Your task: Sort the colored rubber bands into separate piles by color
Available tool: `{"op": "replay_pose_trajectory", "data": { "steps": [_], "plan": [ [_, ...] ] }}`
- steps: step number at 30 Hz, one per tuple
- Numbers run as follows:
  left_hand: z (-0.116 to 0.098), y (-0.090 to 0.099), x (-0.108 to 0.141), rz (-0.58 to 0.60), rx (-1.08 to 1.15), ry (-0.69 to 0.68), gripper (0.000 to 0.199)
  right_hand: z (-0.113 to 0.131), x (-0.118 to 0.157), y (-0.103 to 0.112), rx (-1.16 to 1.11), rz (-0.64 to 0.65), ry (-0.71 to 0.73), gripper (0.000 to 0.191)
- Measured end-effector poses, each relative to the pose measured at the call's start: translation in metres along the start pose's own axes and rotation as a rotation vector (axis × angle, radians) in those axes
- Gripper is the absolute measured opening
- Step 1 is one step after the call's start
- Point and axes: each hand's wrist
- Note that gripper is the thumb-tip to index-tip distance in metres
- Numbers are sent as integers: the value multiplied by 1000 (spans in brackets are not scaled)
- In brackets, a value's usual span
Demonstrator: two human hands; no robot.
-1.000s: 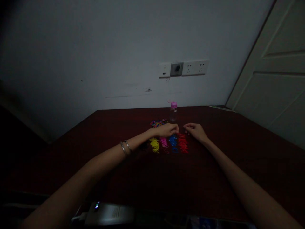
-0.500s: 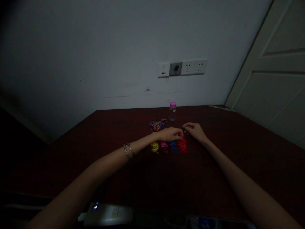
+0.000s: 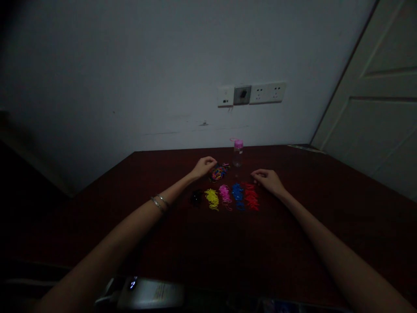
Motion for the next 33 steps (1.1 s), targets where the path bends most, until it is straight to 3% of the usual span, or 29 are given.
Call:
{"op": "replay_pose_trajectory", "data": {
  "steps": [6,12,23,30,33],
  "plan": [
    [42,35,-6,-301,142,144,16,-3,-1,0,6,9,10,47],
    [59,51,0,-487,263,257,18,-2,-1,0,16,9,6,42],
    [75,52,2,-532,278,178,21,2,-4,-1,46,90,18,37],
    [76,53,2,-543,271,172,22,38,-10,-19,57,185,173,30],
    [74,53,4,-536,271,181,22,52,-20,-32,97,230,174,29]
  ]
}}
Point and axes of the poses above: each hand's wrist, its own x-axis away from the middle knuckle, its own y-axis out of the back of the hand, z = x × y, and after that the axes turned 4 degrees about z, right-handed
